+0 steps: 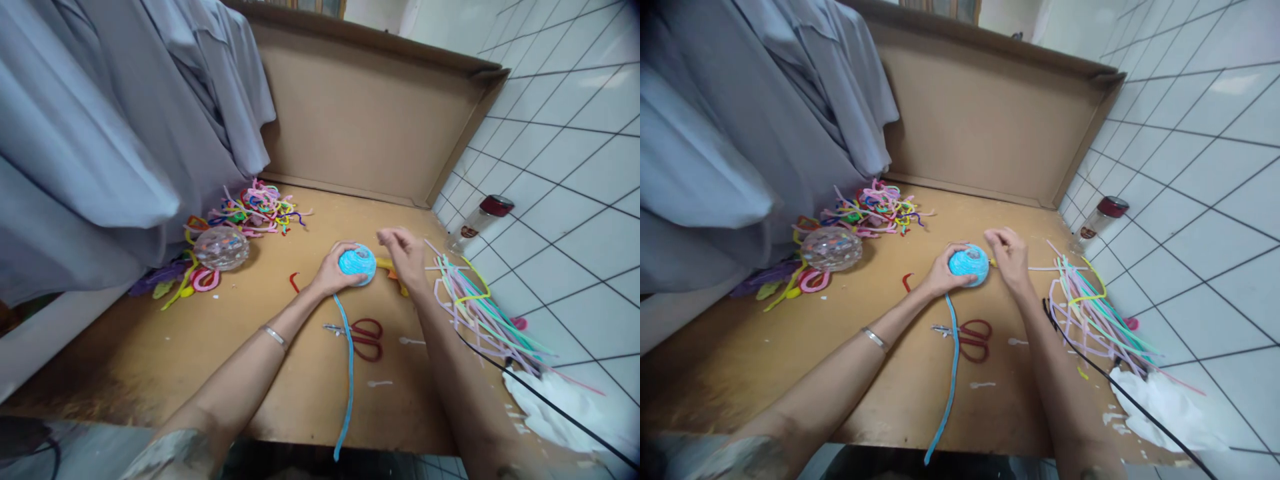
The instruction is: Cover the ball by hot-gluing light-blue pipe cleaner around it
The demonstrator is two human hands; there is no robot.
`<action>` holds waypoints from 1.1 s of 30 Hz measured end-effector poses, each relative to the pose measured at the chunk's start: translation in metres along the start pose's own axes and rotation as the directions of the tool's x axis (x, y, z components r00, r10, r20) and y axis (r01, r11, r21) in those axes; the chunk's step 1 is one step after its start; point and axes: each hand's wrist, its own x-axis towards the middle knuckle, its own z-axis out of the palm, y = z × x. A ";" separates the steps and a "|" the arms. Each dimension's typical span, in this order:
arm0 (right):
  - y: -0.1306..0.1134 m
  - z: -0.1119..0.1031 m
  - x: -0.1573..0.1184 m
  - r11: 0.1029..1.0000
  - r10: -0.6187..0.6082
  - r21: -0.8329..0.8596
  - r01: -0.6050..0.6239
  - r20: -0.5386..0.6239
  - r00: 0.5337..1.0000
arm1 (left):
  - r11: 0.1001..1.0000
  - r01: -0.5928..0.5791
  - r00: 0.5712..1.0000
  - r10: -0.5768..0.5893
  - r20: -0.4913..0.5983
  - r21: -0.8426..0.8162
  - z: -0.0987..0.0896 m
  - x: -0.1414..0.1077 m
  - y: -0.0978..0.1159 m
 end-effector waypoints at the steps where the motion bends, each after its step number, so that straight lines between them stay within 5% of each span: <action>1: 0.003 -0.006 0.002 0.996 0.074 -0.043 -0.077 -0.060 0.995 | 1.000 0.018 1.000 -0.018 -0.008 -0.016 -0.001 0.000 0.000; 3: 0.010 -0.018 0.005 0.937 0.216 -0.257 -0.235 -0.101 0.971 | 0.998 0.047 0.999 -0.047 -0.007 -0.040 -0.003 0.001 0.000; 6: 0.023 -0.025 0.004 0.634 0.496 -0.686 -0.357 0.005 0.868 | 0.992 0.098 0.995 -0.100 -0.019 -0.075 -0.004 0.003 0.000; 8: 0.031 -0.022 0.001 0.440 0.670 -0.846 -0.302 0.085 0.737 | 0.984 0.141 0.989 -0.145 -0.036 -0.107 -0.005 0.003 -0.002; 10: 0.038 -0.016 -0.003 0.356 0.770 -0.905 -0.232 0.143 0.622 | 0.976 0.167 0.983 -0.175 -0.048 -0.137 -0.004 0.003 -0.003; 13: 0.046 -0.008 -0.007 0.325 0.821 -0.926 -0.195 0.174 0.544 | 0.973 0.166 0.983 -0.176 -0.045 -0.163 -0.004 0.003 -0.004; 19: 0.049 -0.008 -0.011 0.336 0.806 -0.904 -0.265 0.131 0.577 | 0.969 0.190 0.980 -0.198 -0.036 -0.161 -0.004 0.002 -0.005; 28: 0.042 -0.012 -0.009 0.419 0.649 -0.803 -0.425 -0.062 0.758 | 0.957 0.230 0.970 -0.240 -0.038 -0.180 -0.005 0.002 -0.001; 33: 0.045 -0.011 -0.009 0.404 0.657 -0.796 -0.450 -0.090 0.748 | 0.944 0.238 0.968 -0.251 -0.027 -0.227 -0.006 0.002 0.000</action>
